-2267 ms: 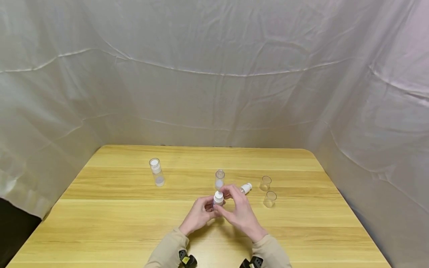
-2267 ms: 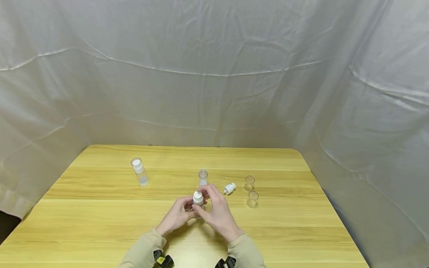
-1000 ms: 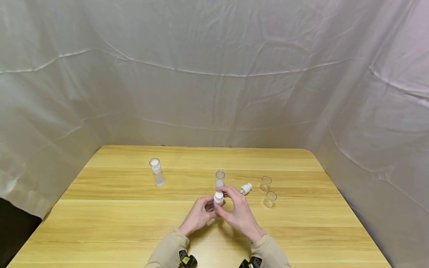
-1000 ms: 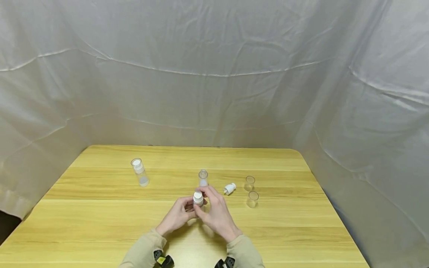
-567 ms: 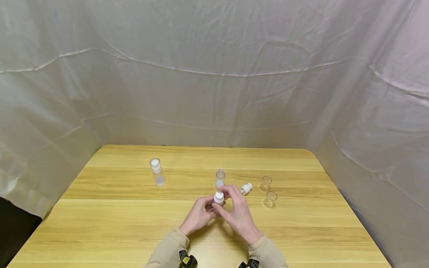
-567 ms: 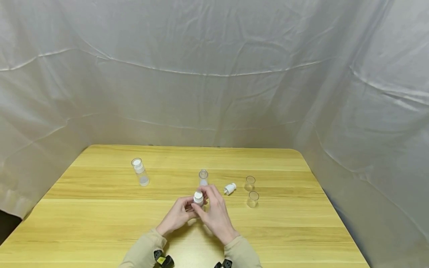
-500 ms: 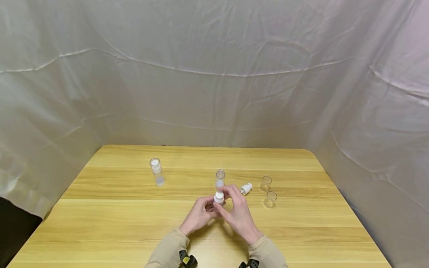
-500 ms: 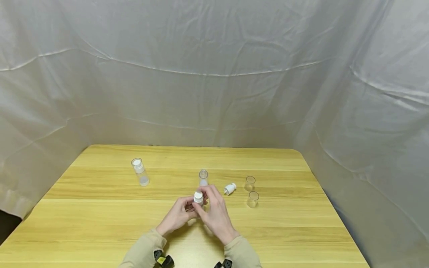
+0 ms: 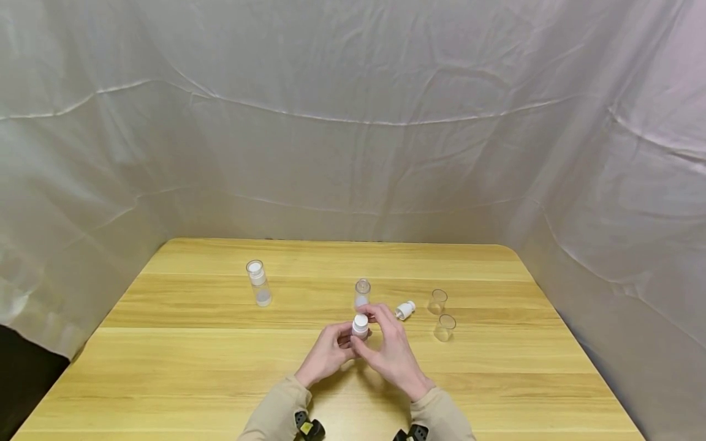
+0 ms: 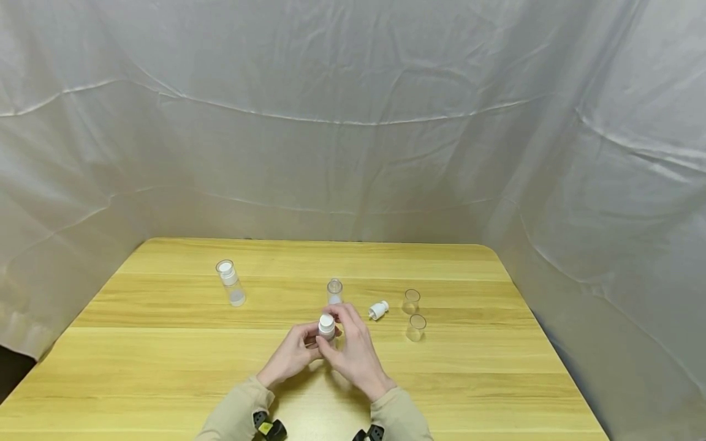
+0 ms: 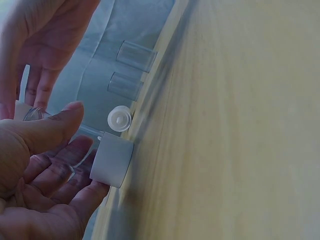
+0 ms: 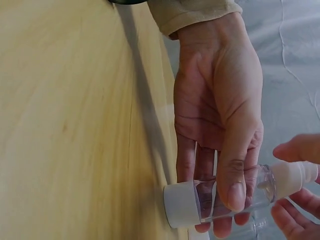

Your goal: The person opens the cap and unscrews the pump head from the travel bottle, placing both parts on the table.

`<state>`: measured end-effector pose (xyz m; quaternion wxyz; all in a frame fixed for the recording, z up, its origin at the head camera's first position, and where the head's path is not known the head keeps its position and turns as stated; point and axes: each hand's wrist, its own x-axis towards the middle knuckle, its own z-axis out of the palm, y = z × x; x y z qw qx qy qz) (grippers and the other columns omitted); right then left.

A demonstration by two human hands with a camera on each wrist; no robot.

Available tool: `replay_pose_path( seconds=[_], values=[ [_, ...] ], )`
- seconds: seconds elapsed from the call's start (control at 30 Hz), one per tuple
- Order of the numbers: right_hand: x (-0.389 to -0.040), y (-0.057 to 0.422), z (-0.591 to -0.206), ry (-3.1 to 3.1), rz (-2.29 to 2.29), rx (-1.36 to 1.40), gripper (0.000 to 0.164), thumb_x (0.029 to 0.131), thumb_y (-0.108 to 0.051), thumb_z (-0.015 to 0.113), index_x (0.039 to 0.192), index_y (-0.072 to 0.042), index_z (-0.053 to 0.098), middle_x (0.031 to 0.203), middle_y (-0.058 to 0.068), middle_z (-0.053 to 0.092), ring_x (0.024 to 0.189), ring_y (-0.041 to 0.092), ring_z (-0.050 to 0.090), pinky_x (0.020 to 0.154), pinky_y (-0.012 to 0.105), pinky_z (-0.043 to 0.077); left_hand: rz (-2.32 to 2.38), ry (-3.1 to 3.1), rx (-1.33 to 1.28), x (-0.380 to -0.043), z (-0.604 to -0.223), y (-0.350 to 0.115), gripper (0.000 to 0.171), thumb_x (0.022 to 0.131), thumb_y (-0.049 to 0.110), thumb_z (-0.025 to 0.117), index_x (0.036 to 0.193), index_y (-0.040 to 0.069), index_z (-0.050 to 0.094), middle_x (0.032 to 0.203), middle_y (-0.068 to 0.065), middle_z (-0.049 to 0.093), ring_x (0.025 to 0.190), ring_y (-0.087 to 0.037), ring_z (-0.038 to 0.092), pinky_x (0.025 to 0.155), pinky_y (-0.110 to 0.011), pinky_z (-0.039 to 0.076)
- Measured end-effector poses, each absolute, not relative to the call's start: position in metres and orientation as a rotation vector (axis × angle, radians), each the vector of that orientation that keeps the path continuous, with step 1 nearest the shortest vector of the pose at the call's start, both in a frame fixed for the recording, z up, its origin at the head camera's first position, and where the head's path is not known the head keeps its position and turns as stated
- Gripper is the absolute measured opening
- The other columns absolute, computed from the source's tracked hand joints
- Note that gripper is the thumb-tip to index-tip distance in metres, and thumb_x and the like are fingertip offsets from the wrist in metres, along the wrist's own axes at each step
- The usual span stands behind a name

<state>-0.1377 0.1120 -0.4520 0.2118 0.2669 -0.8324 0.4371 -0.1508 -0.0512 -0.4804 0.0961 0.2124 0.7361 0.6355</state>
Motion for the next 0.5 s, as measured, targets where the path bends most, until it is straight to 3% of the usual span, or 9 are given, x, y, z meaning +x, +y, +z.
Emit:
replay_pose_path(
  seconds=[0.3,0.5],
  values=[
    [-0.1377,0.1097,-0.4531,-2.240,1.194,0.672,0.046,0.073,-0.006,0.087,0.112,-0.003,0.064,0.103,0.006,0.066,0.089,0.014,0.061,0.078,0.030,0.057,1.874,2.192,0.605,-0.1521,-0.4810,-0.0501,0.040,0.088,-0.002,0.071,0.126,-0.011,0.061,0.124,-0.032,0.066,0.113,-0.042,0.067,0.094,-0.024,0.060],
    [-0.1384,0.1104,-0.4527,-2.217,1.211,0.711,0.042,0.074,-0.001,0.085,0.110,-0.002,0.064,0.100,0.007,0.065,0.087,0.013,0.063,0.075,0.032,0.060,1.858,2.213,0.622,-0.1520,-0.4800,-0.0507,0.041,0.089,0.000,0.071,0.127,-0.011,0.061,0.124,-0.031,0.067,0.115,-0.042,0.067,0.097,-0.029,0.060]
  ],
)
